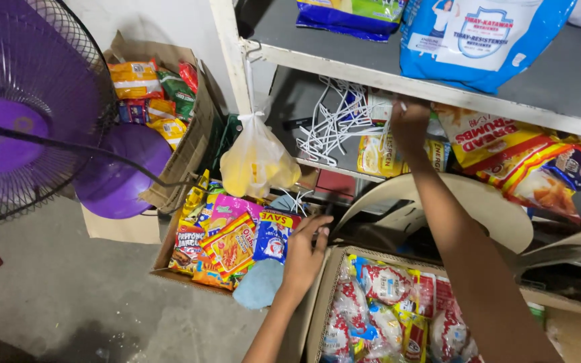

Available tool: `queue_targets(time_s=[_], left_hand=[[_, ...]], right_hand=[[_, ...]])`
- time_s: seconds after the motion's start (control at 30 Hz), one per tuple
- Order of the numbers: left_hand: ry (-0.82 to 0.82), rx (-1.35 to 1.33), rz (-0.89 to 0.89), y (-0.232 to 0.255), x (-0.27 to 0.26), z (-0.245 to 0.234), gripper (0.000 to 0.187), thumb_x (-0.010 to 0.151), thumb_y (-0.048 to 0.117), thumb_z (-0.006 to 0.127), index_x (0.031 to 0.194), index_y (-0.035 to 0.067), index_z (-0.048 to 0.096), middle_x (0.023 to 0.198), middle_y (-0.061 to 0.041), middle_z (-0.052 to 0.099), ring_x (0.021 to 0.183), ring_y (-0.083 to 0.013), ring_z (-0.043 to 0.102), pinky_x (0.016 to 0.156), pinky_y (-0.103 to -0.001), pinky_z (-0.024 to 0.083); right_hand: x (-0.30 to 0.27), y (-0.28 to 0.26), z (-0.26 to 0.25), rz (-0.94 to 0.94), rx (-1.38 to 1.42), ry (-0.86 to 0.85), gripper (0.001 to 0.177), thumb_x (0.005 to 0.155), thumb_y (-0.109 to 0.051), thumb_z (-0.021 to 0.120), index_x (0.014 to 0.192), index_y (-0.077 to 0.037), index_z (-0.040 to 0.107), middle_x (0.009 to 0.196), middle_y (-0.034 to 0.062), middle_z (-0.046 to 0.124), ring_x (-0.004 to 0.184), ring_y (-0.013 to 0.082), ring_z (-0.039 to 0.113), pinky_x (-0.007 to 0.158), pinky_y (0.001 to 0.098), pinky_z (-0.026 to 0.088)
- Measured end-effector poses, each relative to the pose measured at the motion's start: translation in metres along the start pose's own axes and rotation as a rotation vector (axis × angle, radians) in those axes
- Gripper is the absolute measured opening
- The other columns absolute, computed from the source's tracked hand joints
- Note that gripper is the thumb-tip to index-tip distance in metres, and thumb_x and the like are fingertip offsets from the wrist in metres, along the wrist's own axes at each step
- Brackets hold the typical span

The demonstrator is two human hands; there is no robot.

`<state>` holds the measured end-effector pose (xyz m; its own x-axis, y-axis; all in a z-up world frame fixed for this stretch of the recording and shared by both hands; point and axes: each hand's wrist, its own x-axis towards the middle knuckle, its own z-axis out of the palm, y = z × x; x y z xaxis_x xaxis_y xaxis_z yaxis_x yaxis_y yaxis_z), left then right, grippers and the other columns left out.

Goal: The person organizes a cardboard box filled with packaged food items, including bread and snacks, and places them onto a metal shelf. They also handle white plastic hangers, moving them from the shelf to the box and back again.

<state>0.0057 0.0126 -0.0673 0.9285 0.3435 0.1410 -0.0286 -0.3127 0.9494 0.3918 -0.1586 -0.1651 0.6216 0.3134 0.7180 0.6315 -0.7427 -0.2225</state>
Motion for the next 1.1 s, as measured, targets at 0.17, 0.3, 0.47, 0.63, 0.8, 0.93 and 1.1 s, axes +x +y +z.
queue_targets(time_s=[0.17,0.3,0.47,0.63,0.8,0.93,1.1], left_hand=[[0.105,-0.211,-0.085,-0.023,0.018,0.027,0.028,0.103,0.017,0.057,0.121,0.0,0.07,0.116,-0.015,0.076,0.105,-0.0229,0.072,0.093,-0.032,0.053],[0.164,-0.341,-0.076,-0.018,0.05,0.037,0.039,0.108,0.026,0.051,0.136,0.002,0.062,0.12,-0.012,0.074,0.108,-0.0201,0.068,0.095,-0.031,0.051],[0.299,-0.893,-0.616,-0.024,0.051,0.019,0.034,0.114,0.029,0.051,0.118,0.0,0.068,0.101,-0.02,0.064,0.075,-0.0298,0.047,0.061,-0.045,0.042],[0.304,-0.923,-0.591,-0.026,0.03,-0.007,0.027,0.104,0.032,0.051,0.102,0.009,0.065,0.101,-0.004,0.072,0.086,-0.0131,0.069,0.072,-0.033,0.059],[0.255,-0.89,-0.627,-0.034,0.01,-0.011,0.03,0.103,0.035,0.051,0.102,0.009,0.065,0.092,-0.007,0.073,0.081,-0.0167,0.069,0.068,-0.033,0.059],[0.22,-0.825,-0.626,-0.036,0.003,-0.014,0.031,0.104,0.035,0.052,0.102,0.007,0.067,0.091,-0.007,0.072,0.08,-0.015,0.069,0.069,-0.031,0.059],[0.238,-0.838,-0.611,-0.036,-0.004,-0.019,0.032,0.103,0.036,0.054,0.103,0.007,0.066,0.09,-0.007,0.072,0.078,-0.0142,0.068,0.068,-0.031,0.059]], right_hand=[[0.01,-0.081,-0.087,-0.111,0.45,-0.065,0.018,0.109,-0.012,0.058,0.102,-0.005,0.073,0.101,0.0155,0.076,0.091,0.0285,0.075,0.083,0.0394,0.058],[-0.032,-0.186,-0.131,0.172,0.76,-0.524,0.029,0.081,0.001,0.059,0.105,-0.001,0.076,0.074,0.0068,0.074,0.062,0.0119,0.069,0.054,0.0283,0.055],[-0.018,-0.236,-0.151,0.158,0.906,-1.19,0.039,0.09,-0.003,0.059,0.129,-0.009,0.064,0.068,0.0075,0.074,0.053,0.0114,0.067,0.052,0.0269,0.057],[0.017,-0.157,-0.016,0.3,0.693,-0.972,0.026,0.099,-0.015,0.057,0.112,-0.003,0.075,0.085,0.0146,0.079,0.073,0.021,0.076,0.068,0.035,0.058],[0.04,-0.204,0.015,0.429,0.046,-0.729,0.05,0.1,-0.05,0.068,0.097,-0.001,0.078,0.095,0.0252,0.073,0.093,0.0416,0.071,0.081,0.0495,0.056],[0.028,-0.201,0.049,0.487,-0.021,-0.685,0.042,0.082,-0.041,0.073,0.096,-0.001,0.074,0.102,0.0234,0.071,0.097,0.0416,0.07,0.083,0.0524,0.056],[0.026,-0.196,0.021,0.662,0.015,-0.641,0.036,0.093,-0.035,0.062,0.098,-0.001,0.074,0.104,0.0261,0.072,0.101,0.0445,0.07,0.089,0.0537,0.054]])
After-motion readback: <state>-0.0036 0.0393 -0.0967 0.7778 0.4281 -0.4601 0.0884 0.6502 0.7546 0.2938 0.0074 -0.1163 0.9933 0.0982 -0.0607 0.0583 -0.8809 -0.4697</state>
